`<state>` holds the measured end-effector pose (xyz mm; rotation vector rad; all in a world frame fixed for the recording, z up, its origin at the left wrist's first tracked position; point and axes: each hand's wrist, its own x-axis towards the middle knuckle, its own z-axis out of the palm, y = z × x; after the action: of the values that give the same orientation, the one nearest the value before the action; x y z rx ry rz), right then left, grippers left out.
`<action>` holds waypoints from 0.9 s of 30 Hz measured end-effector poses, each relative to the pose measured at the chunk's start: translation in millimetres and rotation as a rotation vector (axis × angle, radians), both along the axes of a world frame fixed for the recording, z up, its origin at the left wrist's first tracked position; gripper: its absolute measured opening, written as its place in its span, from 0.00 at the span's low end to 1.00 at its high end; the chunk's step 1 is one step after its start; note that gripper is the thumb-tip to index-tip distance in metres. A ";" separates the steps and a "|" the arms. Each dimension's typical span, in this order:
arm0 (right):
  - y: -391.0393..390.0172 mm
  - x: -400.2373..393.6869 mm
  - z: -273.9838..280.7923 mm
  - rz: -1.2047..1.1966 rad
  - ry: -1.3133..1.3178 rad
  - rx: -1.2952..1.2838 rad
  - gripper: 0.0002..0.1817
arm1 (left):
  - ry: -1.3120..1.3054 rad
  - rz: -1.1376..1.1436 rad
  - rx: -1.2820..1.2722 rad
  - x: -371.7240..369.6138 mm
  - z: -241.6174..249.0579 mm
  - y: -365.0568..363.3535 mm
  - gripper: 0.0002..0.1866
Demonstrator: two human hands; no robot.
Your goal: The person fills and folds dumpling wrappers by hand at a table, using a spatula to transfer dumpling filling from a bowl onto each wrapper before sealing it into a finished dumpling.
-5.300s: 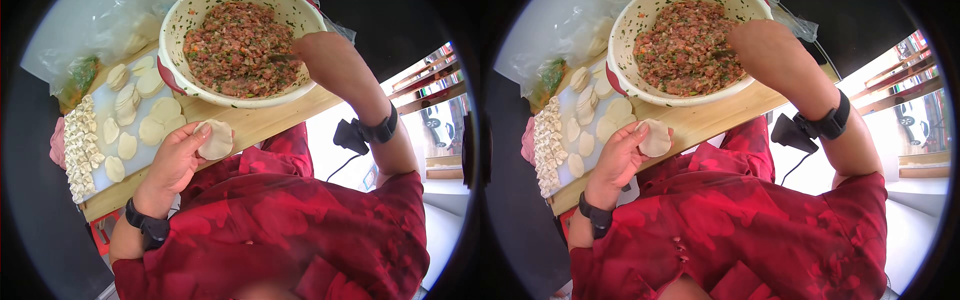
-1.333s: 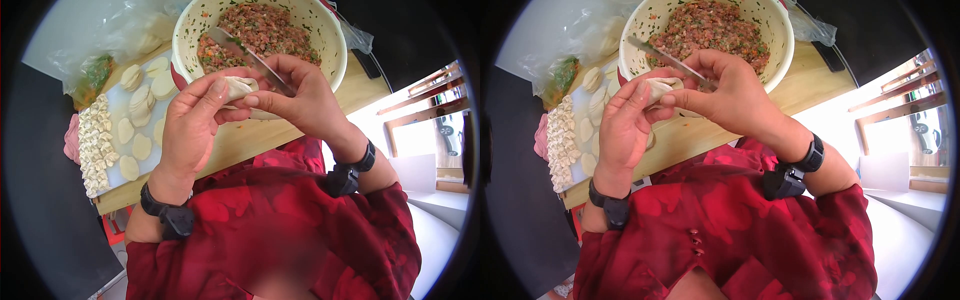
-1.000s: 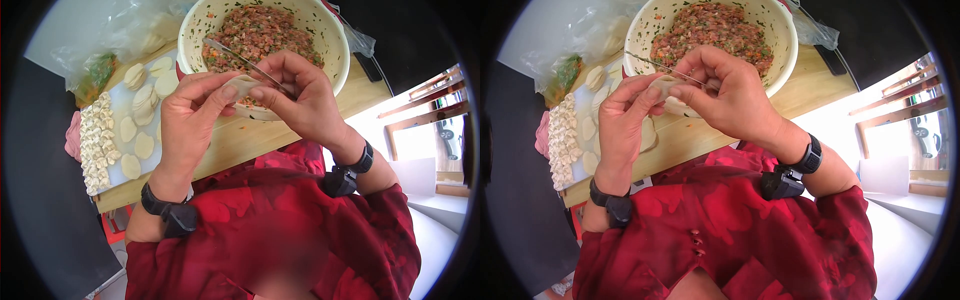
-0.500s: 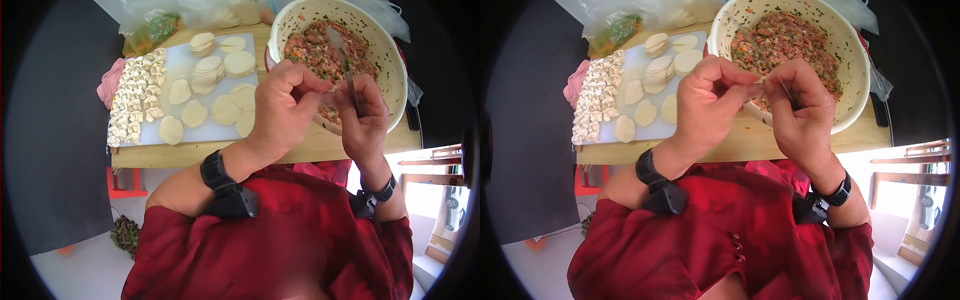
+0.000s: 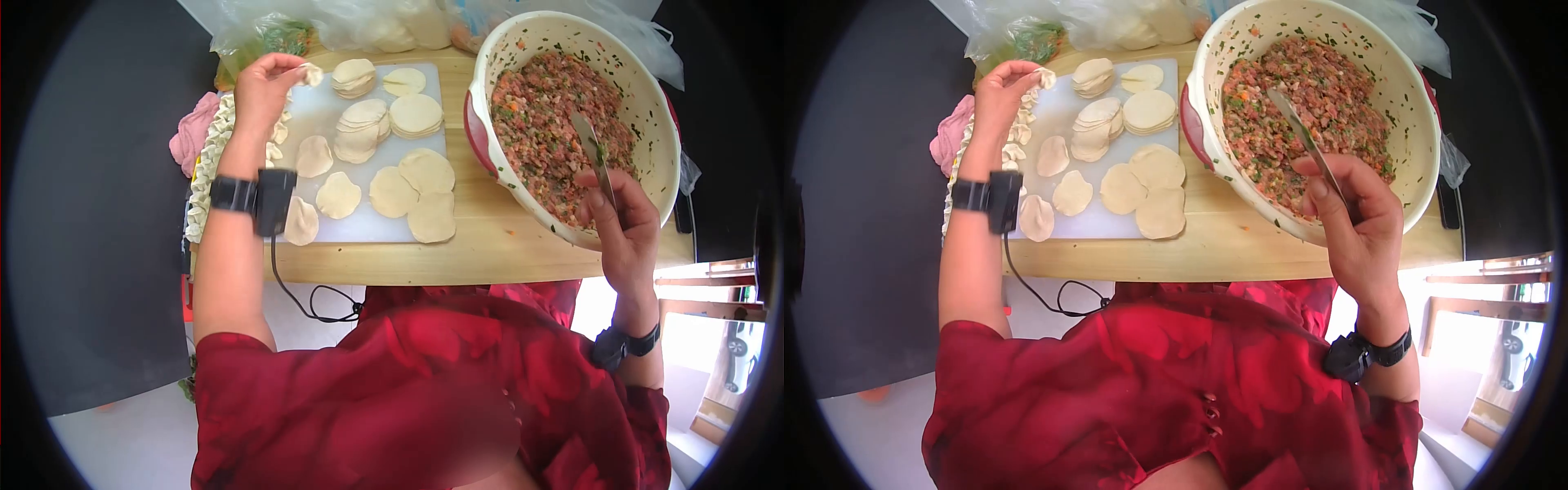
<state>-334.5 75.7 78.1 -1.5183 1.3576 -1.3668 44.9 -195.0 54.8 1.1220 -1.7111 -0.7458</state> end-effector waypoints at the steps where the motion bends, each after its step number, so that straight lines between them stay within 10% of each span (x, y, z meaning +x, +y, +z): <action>1: 1.8 0.1 -1.0 -0.011 0.007 0.013 0.09 | -0.106 0.104 -0.011 16.4 -13.0 -20.8 0.04; 11: 6.4 0.4 -2.5 -0.024 0.025 0.030 0.08 | -0.493 0.444 0.053 10.0 -29.7 -47.9 0.04; 27: 12.6 -7.5 -2.2 0.006 0.029 0.026 0.08 | -0.592 0.310 -0.049 55.4 -12.7 1.9 0.10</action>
<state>-342.0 88.3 75.9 -1.5294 1.3828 -1.3226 100.4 -193.1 42.1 1.6358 -1.9455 -0.1779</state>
